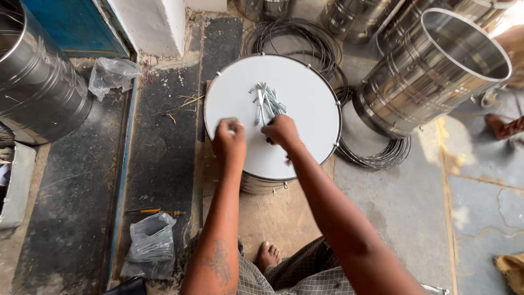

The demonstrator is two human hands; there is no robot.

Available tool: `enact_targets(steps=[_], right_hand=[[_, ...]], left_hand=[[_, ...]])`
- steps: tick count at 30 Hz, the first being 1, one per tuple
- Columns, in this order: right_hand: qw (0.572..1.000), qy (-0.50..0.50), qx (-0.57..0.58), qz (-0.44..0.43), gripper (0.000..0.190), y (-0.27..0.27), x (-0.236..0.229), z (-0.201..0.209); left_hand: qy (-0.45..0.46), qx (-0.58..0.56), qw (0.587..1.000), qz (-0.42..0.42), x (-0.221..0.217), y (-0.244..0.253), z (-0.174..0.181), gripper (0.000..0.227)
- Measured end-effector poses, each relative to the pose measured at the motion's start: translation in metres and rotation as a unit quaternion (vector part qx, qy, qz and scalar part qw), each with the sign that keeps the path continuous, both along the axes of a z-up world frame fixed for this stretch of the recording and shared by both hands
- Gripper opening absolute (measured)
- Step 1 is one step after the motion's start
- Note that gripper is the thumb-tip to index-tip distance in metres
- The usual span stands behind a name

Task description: The person is assembling a drum by tightening the tension rods around the drumhead using a wrench. They systematically move around the drum, securing each rod to ensure the head is properly fastened.

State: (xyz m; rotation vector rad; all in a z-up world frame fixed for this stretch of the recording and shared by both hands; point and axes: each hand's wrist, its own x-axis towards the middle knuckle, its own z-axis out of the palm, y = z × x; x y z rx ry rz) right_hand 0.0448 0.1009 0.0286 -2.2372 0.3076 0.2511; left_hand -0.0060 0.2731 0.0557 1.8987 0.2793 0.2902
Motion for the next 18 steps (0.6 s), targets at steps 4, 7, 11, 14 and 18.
enact_targets(steps=[4,7,11,14,18], right_hand=[[0.989,0.046,0.137,-0.024,0.021,-0.026,-0.051,0.03],[0.997,-0.031,0.051,0.044,0.026,-0.03,-0.097,0.054],[0.983,-0.132,-0.124,0.017,0.041,-0.028,-0.119,0.064],[0.978,-0.2,-0.02,0.059,0.05,-0.041,-0.117,0.062],[0.972,-0.216,0.054,0.074,0.03,-0.053,-0.115,0.06]], left_hand=[[0.097,0.038,0.985,-0.137,0.004,-0.027,-0.014,0.036],[0.078,0.029,0.968,-0.237,-0.003,-0.048,-0.007,0.037],[0.022,0.045,0.972,-0.23,-0.011,-0.065,0.009,0.031],[0.013,-0.021,0.985,-0.172,-0.012,-0.073,0.011,0.026],[-0.008,-0.016,0.996,-0.085,0.003,-0.071,0.009,0.023]])
